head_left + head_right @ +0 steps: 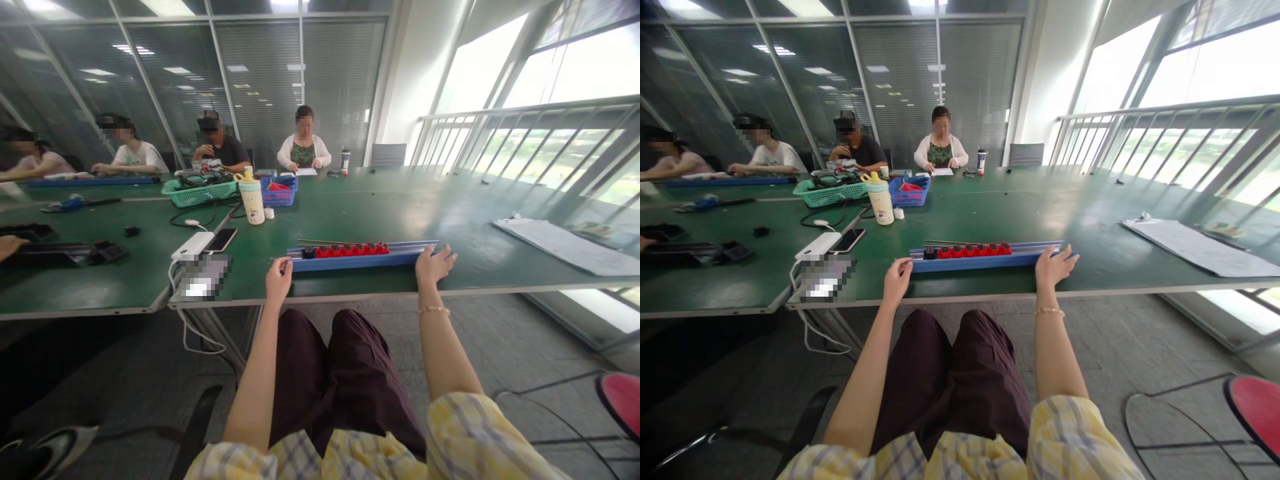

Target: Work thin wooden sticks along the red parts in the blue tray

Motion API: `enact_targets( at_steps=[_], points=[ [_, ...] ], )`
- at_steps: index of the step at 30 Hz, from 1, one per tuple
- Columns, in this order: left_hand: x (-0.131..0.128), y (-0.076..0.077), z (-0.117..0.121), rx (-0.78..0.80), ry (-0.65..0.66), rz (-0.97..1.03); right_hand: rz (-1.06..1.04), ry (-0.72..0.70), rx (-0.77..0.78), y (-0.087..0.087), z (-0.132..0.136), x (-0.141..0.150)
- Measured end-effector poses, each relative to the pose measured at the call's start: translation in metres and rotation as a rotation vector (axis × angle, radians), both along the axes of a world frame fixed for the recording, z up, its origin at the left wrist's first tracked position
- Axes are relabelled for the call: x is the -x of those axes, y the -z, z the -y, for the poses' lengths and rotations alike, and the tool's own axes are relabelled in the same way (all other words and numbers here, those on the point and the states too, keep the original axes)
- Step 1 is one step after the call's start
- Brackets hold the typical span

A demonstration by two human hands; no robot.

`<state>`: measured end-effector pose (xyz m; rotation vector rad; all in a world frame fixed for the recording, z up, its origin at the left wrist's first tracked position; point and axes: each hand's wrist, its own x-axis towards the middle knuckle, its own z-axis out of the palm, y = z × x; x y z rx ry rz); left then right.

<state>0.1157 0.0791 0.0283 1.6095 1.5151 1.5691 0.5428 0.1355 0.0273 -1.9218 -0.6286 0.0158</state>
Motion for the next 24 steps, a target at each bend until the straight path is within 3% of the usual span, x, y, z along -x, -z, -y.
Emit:
enact_targets(
  at_steps=[10, 17, 24],
  points=[
    [0.003, 0.002, -0.002, -0.012, -0.059, 0.076, 0.018, 0.04, -0.033, 0.005, -0.009, -0.026],
    [0.005, 0.002, -0.003, -0.063, -0.355, 0.258, 0.102, -0.027, -0.124, 0.009, -0.002, -0.027],
    [0.003, -0.008, -0.009, -0.086, -0.554, 0.255, 0.023, 0.054, -0.084, -0.002, 0.003, -0.024]
  ],
)
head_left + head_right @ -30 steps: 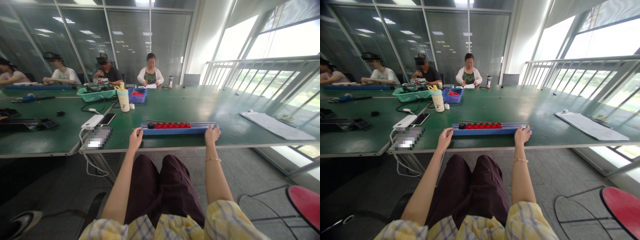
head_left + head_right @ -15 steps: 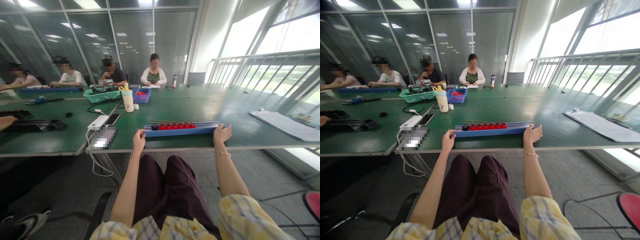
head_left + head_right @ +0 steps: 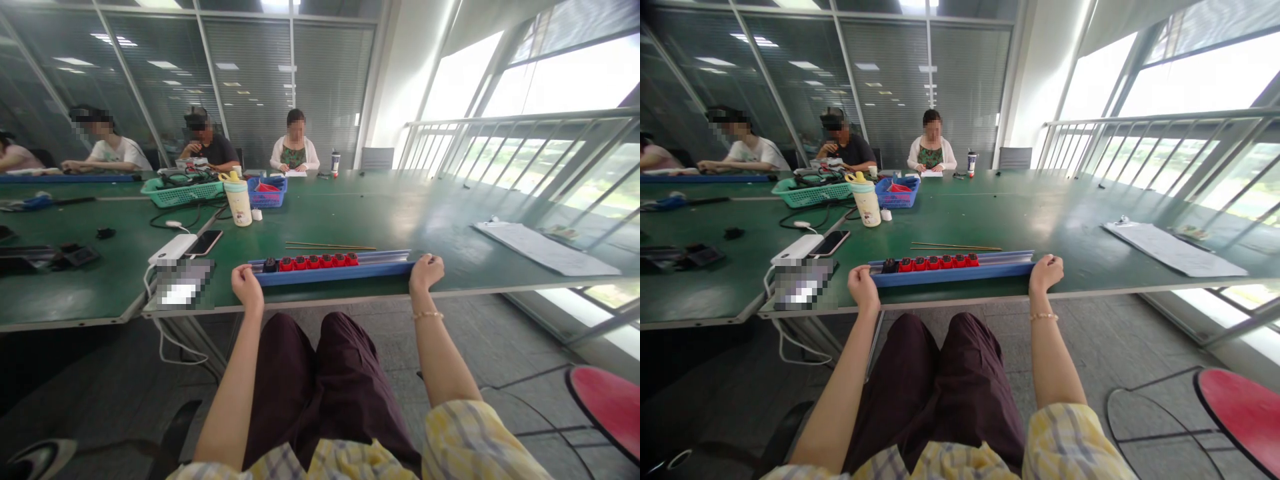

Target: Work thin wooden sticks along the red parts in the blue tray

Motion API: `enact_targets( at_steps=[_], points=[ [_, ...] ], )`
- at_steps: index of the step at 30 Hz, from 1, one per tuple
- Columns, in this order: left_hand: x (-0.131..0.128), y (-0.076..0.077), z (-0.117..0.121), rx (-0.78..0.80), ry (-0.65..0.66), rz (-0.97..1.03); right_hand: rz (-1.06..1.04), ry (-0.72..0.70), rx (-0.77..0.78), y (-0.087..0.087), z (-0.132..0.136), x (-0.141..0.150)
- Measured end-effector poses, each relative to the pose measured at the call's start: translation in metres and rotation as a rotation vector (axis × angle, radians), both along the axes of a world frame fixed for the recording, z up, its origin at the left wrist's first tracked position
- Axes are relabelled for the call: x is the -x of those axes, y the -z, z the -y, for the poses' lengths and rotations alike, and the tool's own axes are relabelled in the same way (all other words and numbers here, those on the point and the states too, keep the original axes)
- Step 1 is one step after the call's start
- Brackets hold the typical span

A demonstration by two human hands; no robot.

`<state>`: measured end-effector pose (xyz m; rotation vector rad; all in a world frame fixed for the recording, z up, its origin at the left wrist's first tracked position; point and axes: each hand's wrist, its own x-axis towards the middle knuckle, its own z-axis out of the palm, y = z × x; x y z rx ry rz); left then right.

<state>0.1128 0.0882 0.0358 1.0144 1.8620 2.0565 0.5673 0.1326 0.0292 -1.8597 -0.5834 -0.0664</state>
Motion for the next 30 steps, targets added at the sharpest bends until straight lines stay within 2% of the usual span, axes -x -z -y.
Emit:
enact_targets(
  at_steps=[7, 12, 19, 22, 27, 30],
  points=[
    [0.012, -0.014, -0.007, 0.059, 0.042, -0.12, 0.03, -0.041, 0.04, -0.007, 0.001, 0.004],
    [0.009, -0.017, 0.0, 0.055, -0.09, -0.132, -0.015, 0.056, 0.029, -0.011, 0.002, 0.008],
    [0.005, -0.019, 0.006, 0.051, -0.122, -0.186, -0.085, 0.117, 0.043, -0.014, -0.006, 0.01],
    [0.008, -0.02, -0.002, 0.08, -0.109, -0.154, -0.067, 0.098, 0.071, -0.014, -0.014, 0.011],
    [0.018, -0.018, -0.028, 0.133, -0.002, -0.076, 0.014, -0.042, 0.161, -0.017, -0.029, 0.012],
    [0.023, -0.016, -0.041, 0.14, 0.015, -0.056, 0.057, -0.089, 0.216, -0.018, -0.033, 0.014]
  ],
)
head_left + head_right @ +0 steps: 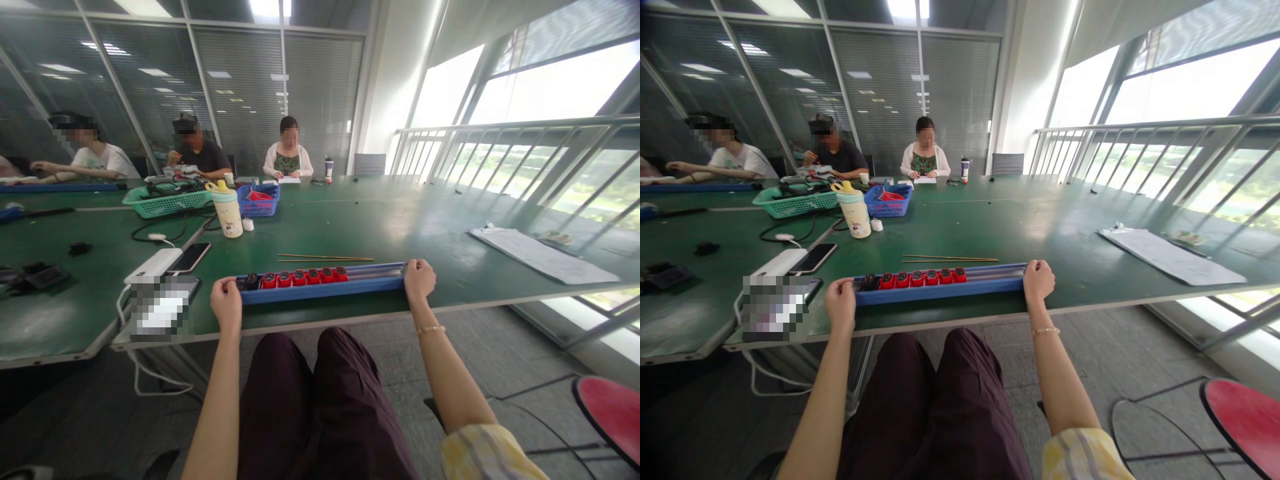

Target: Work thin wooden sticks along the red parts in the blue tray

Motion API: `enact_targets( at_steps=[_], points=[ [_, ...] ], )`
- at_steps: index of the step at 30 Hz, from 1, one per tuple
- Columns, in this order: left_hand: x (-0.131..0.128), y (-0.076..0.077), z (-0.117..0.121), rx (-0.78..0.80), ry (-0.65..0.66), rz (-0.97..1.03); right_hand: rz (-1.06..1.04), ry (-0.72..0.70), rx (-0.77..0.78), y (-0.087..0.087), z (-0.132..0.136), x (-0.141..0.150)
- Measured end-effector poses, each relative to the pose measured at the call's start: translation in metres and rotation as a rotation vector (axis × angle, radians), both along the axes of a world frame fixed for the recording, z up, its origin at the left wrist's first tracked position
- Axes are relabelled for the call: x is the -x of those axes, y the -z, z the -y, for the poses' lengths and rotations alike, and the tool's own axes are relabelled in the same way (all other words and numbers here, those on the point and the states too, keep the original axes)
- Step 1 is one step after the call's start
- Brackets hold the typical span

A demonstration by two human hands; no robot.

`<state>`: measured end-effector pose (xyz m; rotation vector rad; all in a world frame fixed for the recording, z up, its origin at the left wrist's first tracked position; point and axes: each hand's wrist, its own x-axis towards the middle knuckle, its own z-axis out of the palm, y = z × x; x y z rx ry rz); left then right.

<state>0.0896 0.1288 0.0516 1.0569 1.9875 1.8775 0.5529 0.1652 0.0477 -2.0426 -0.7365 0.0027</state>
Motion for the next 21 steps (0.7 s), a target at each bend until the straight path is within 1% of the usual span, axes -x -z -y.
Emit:
enact_targets(
  at_steps=[2, 4, 5, 6, 7, 9, 10, 12, 13, 14, 15, 17, 19, 21],
  points=[
    [0.002, 0.002, -0.004, -0.011, -0.016, -0.017, 0.058, 0.016, -0.011, -0.002, 0.001, 0.003],
    [0.004, 0.005, -0.004, -0.038, -0.011, -0.056, 0.216, 0.023, -0.07, -0.007, 0.003, 0.007],
    [0.005, 0.007, -0.004, -0.056, -0.006, -0.058, 0.323, -0.001, -0.102, -0.011, 0.002, 0.011],
    [0.006, 0.008, -0.003, -0.077, 0.002, -0.05, 0.431, -0.062, -0.122, -0.016, 0.0, 0.015],
    [0.007, 0.01, -0.002, -0.088, 0.01, -0.038, 0.516, -0.152, -0.12, -0.024, -0.004, 0.02],
    [0.009, 0.012, 0.0, -0.088, 0.029, -0.034, 0.59, -0.434, -0.052, -0.041, -0.018, 0.031],
    [0.009, 0.012, 0.002, -0.085, 0.039, -0.033, 0.579, -0.61, 0.022, -0.05, -0.027, 0.038],
    [0.009, 0.011, 0.004, -0.083, 0.043, -0.026, 0.562, -0.976, 0.226, -0.067, -0.049, 0.051],
    [0.009, 0.011, 0.006, -0.086, 0.045, -0.021, 0.569, -1.126, 0.345, -0.073, -0.06, 0.059],
    [0.009, 0.01, 0.007, -0.09, 0.045, -0.016, 0.573, -1.239, 0.47, -0.077, -0.071, 0.066],
    [0.009, 0.01, 0.008, -0.096, 0.047, -0.01, 0.58, -1.306, 0.596, -0.079, -0.08, 0.073],
    [0.008, 0.009, 0.009, -0.107, 0.05, 0.001, 0.589, -1.341, 0.843, -0.08, -0.094, 0.085],
    [0.009, 0.007, 0.01, -0.109, 0.052, 0.002, 0.595, -1.342, 0.903, -0.077, -0.101, 0.093],
    [0.009, 0.006, 0.011, -0.108, 0.052, 0.0, 0.607, -1.338, 0.911, -0.073, -0.105, 0.097]
  ],
)
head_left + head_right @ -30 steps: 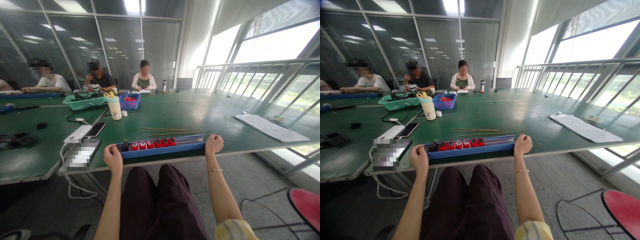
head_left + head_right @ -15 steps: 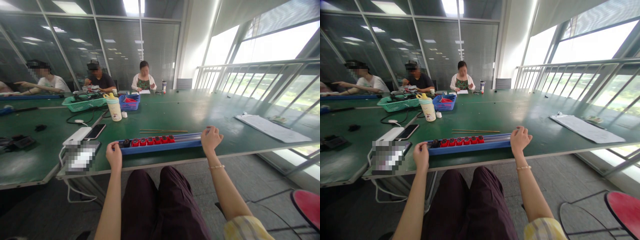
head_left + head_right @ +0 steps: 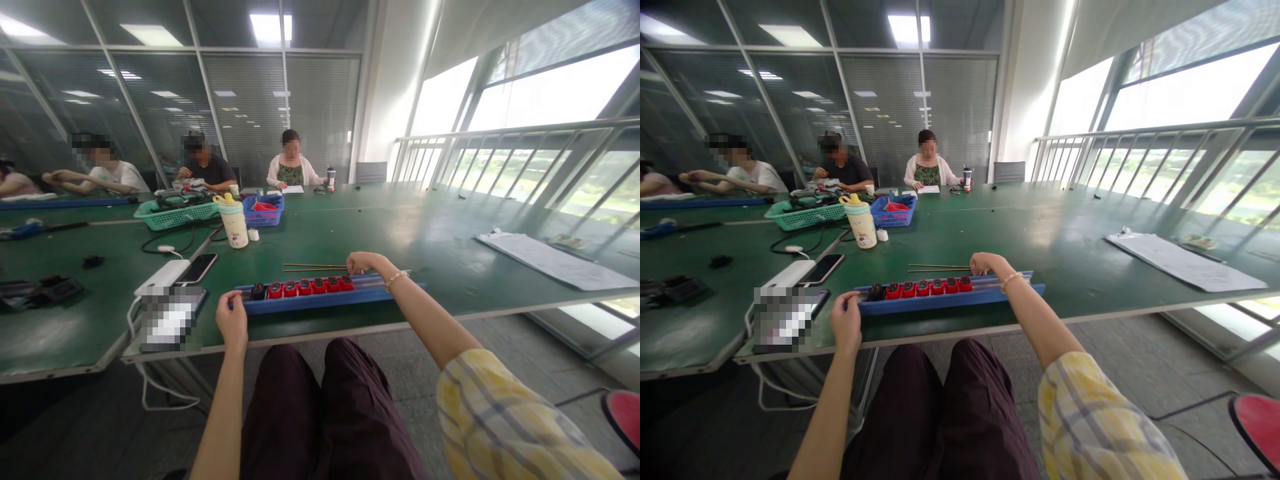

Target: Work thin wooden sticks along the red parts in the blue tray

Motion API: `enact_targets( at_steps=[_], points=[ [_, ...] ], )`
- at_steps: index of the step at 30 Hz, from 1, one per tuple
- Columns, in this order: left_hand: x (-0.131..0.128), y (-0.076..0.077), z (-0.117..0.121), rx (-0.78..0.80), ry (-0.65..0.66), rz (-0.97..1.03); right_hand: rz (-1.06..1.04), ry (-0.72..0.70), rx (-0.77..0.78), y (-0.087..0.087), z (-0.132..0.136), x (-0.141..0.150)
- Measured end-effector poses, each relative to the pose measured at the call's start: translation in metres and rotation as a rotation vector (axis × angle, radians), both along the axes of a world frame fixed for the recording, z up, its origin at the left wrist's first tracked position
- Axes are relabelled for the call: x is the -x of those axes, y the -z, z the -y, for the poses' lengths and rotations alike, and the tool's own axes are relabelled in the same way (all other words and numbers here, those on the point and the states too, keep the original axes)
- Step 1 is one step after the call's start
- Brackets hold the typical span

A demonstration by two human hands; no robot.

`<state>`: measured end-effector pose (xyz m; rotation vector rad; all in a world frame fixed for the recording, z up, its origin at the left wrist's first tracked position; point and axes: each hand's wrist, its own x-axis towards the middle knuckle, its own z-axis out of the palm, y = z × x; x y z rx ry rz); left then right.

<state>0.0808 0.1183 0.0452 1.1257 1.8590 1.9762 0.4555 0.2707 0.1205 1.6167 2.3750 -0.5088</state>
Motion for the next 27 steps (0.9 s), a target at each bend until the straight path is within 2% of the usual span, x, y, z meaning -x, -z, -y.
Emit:
enact_targets(
  at_steps=[6, 13, 19, 27],
  points=[
    [0.0, 0.001, -0.001, 0.004, -0.008, 0.018, 0.035, -0.022, -0.042, 0.009, -0.008, 0.007],
    [0.002, 0.003, -0.004, -0.01, 0.005, 0.018, 0.038, -0.053, -0.254, 0.02, -0.022, 0.025],
    [0.001, 0.002, -0.005, -0.018, 0.012, 0.01, 0.028, -0.082, -0.377, 0.028, -0.033, 0.032],
    [0.003, 0.004, -0.004, -0.012, 0.004, 0.017, 0.074, -0.043, -0.347, 0.04, -0.042, 0.043]
  ],
)
